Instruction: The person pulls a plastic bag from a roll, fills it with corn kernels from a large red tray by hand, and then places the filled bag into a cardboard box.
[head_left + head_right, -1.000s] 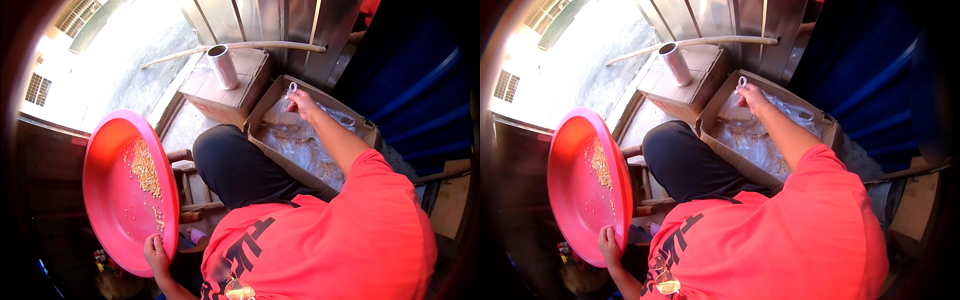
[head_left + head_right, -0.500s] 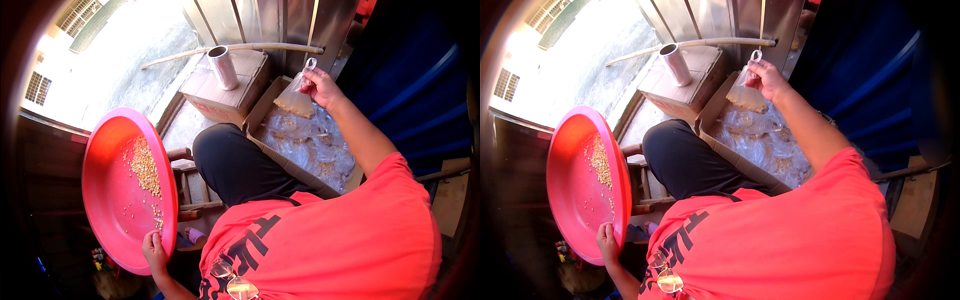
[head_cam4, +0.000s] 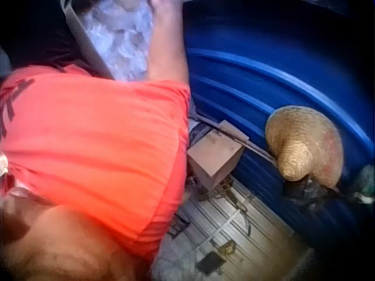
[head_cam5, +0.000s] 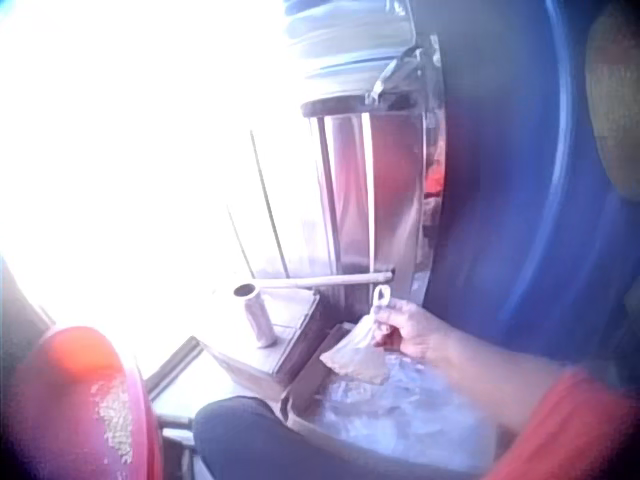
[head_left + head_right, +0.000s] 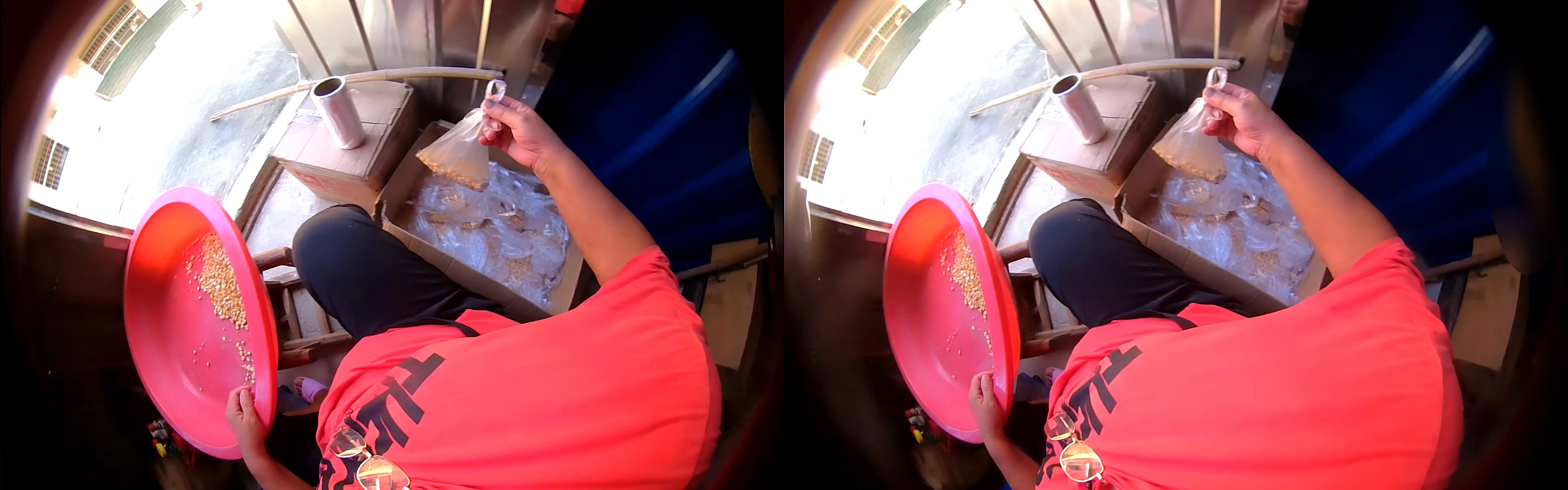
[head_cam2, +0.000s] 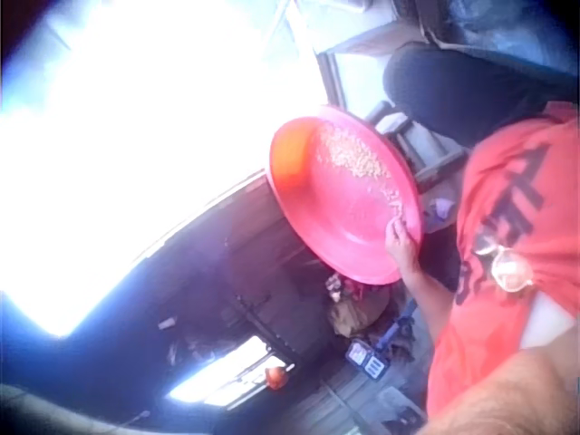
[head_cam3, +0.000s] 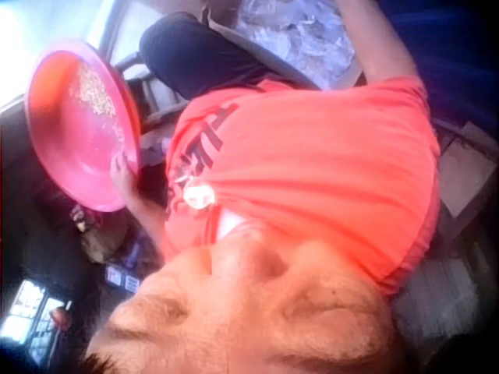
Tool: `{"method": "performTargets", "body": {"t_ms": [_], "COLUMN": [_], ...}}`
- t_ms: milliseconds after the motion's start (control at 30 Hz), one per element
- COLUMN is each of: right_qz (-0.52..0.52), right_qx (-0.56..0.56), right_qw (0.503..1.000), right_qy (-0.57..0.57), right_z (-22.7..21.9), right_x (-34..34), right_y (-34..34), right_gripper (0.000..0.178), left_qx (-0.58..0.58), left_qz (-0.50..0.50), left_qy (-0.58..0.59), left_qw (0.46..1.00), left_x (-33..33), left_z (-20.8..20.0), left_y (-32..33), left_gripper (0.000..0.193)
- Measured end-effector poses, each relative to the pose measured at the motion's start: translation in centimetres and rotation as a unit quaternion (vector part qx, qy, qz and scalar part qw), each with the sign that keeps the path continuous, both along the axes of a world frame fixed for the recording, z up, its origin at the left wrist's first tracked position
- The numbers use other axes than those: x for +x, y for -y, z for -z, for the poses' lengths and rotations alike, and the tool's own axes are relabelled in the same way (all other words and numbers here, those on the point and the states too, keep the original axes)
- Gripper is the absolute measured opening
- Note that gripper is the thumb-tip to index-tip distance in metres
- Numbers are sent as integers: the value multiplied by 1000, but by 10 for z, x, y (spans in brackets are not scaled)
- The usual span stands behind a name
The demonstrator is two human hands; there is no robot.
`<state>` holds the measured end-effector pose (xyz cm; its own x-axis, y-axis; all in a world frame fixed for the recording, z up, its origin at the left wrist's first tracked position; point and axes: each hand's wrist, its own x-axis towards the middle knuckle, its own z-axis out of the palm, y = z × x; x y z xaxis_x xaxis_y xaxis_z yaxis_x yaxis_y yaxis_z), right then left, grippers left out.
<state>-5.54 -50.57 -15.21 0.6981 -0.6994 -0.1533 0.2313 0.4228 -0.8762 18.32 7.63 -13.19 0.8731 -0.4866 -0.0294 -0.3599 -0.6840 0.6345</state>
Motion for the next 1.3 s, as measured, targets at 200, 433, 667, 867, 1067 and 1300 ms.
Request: {"method": "performTargets", "body": {"t_ms": [200,433,667,867,1067,1300], "right_qz": [-47,-99,-250,-373,-343,-194], "right_qx": [-36,-41,-18,-80,-32,-21], "right_qw": [998,989,934,778,776,874], "right_qy": [-19,-102,-254,-500,-529,-444], "right_z": [-30,-19,14,105,141,75], "right_x": [-60,-140,-196,-232,-251,-261], "right_y": [-7,-9,-11,-14,-23,28], "right_gripper": [10,13,16,12,12,9], "left_qx": [16,-8,-24,-30,-35,-55], "left_qz": [3,-9,-24,-33,-31,-34], "left_qy": [-35,-85,-115,-133,-119,-132], "left_qw": [999,996,993,990,992,989], "left_x": [8,10,12,13,15,15], "left_z": [5,5,7,7,11,13], "left_y": [-7,-5,-9,-9,-14,-13], "left_gripper": [24,23,23,23,22,22]}}
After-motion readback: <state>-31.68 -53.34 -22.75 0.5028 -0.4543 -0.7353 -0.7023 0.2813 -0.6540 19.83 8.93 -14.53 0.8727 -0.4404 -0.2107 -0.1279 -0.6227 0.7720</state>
